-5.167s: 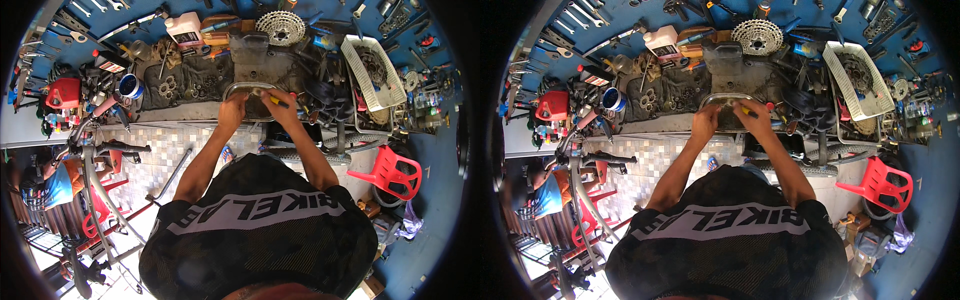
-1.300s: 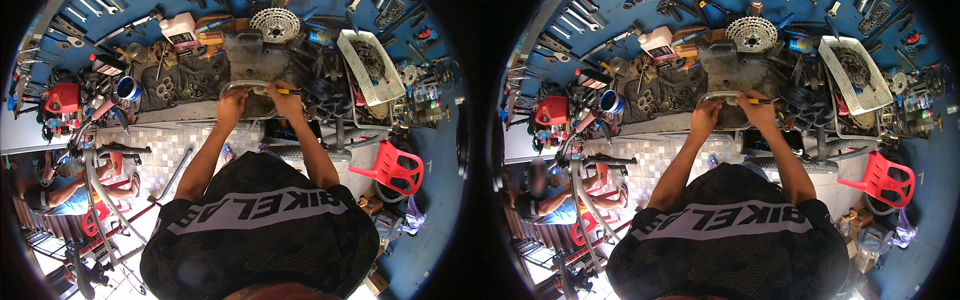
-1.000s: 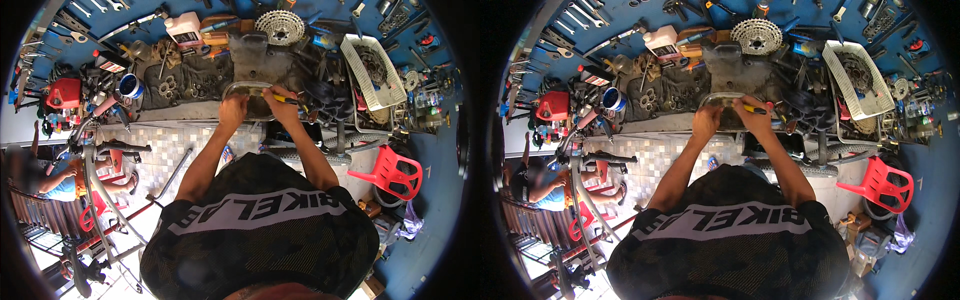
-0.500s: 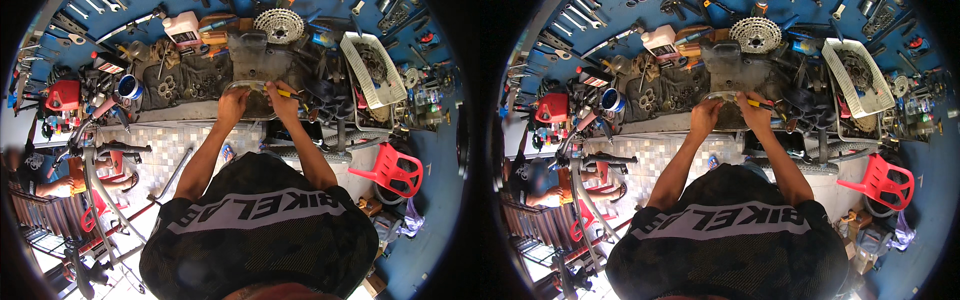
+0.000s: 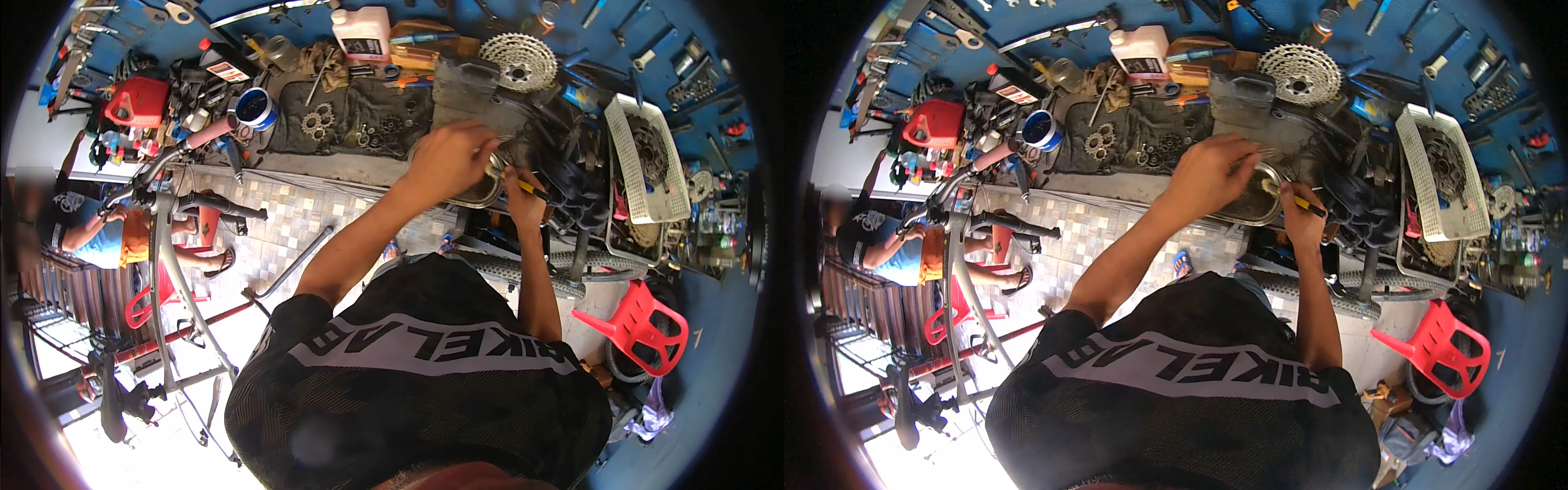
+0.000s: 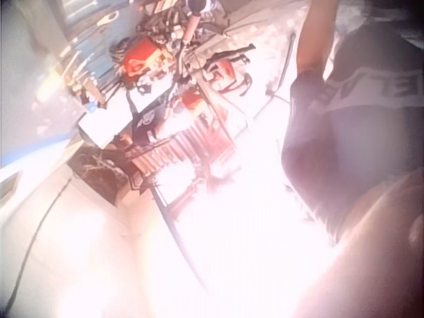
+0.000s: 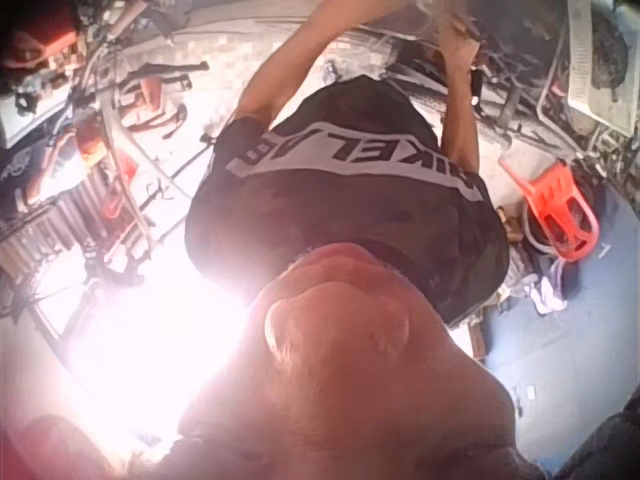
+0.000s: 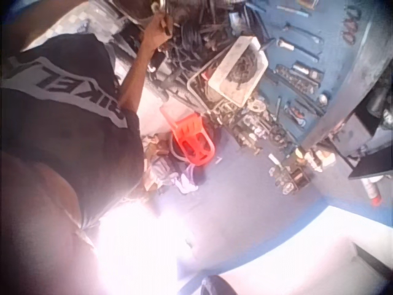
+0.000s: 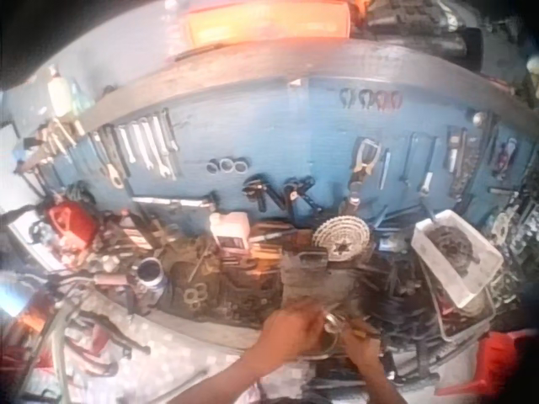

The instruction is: The person scrubs a bicycle cassette with a brush over a metal tray, rotating the cassette to clean between the sprockets. The person then places the cassette on the workbench and continues scrubbing it with the brush.

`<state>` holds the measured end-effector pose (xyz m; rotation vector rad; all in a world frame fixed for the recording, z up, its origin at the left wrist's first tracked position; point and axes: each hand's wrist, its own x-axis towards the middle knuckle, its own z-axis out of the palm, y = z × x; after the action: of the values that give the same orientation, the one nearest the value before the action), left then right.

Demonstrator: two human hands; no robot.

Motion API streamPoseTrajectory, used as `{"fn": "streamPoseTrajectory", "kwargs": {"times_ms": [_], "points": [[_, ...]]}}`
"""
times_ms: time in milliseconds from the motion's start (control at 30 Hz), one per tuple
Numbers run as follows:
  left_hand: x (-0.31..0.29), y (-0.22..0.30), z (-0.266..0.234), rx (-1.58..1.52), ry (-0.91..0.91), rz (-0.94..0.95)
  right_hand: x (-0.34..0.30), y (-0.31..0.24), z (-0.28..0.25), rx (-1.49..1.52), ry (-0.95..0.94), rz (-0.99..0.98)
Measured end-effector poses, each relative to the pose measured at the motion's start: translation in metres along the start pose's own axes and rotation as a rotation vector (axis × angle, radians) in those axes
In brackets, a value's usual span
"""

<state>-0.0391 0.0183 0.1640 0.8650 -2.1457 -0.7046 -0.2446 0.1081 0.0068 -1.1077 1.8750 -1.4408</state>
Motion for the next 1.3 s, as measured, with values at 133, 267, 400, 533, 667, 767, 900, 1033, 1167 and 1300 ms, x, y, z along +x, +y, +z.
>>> {"fn": "streamPoseTrajectory", "kwargs": {"times_ms": [133, 267, 400, 533, 667, 767, 900, 1033, 1167, 1300], "points": [[-0.014, -0.026, 0.031, 0.002, 0.193, 0.274, -0.006, 0.003, -0.007, -0.105, -0.023, -0.023], [-0.040, -0.128, 0.063, -0.048, -0.074, -0.399, -0.017, 0.002, -0.014, -0.266, 0.065, -0.096], [-0.027, -0.196, -0.010, 0.091, 0.218, -0.385, -0.023, 0.018, -0.021, -0.193, 0.052, -0.012], [-0.034, -0.311, -0.098, 0.366, 0.306, -0.568, -0.024, -0.001, -0.018, -0.211, 0.075, -0.035], [-0.044, -0.335, -0.120, 0.393, 0.338, -0.687, -0.020, -0.014, -0.018, -0.253, 0.088, -0.001], [-0.040, -0.307, -0.108, 0.571, 0.292, -0.486, -0.021, -0.017, -0.017, -0.197, 0.073, 0.001], [-0.024, -0.195, -0.034, 0.146, -0.193, -0.261, -0.022, -0.010, -0.014, -0.141, 0.037, 0.051], [-0.032, -0.157, 0.035, 0.394, -0.637, 0.065, -0.021, -0.030, -0.002, -0.142, -0.036, -0.021], [-0.025, -0.170, 0.060, 0.601, -0.811, 0.163, -0.026, -0.040, 0.000, -0.163, -0.121, -0.048], [-0.020, -0.184, 0.065, 0.517, -0.838, 0.102, -0.032, -0.039, -0.002, -0.166, -0.135, -0.052]]}}
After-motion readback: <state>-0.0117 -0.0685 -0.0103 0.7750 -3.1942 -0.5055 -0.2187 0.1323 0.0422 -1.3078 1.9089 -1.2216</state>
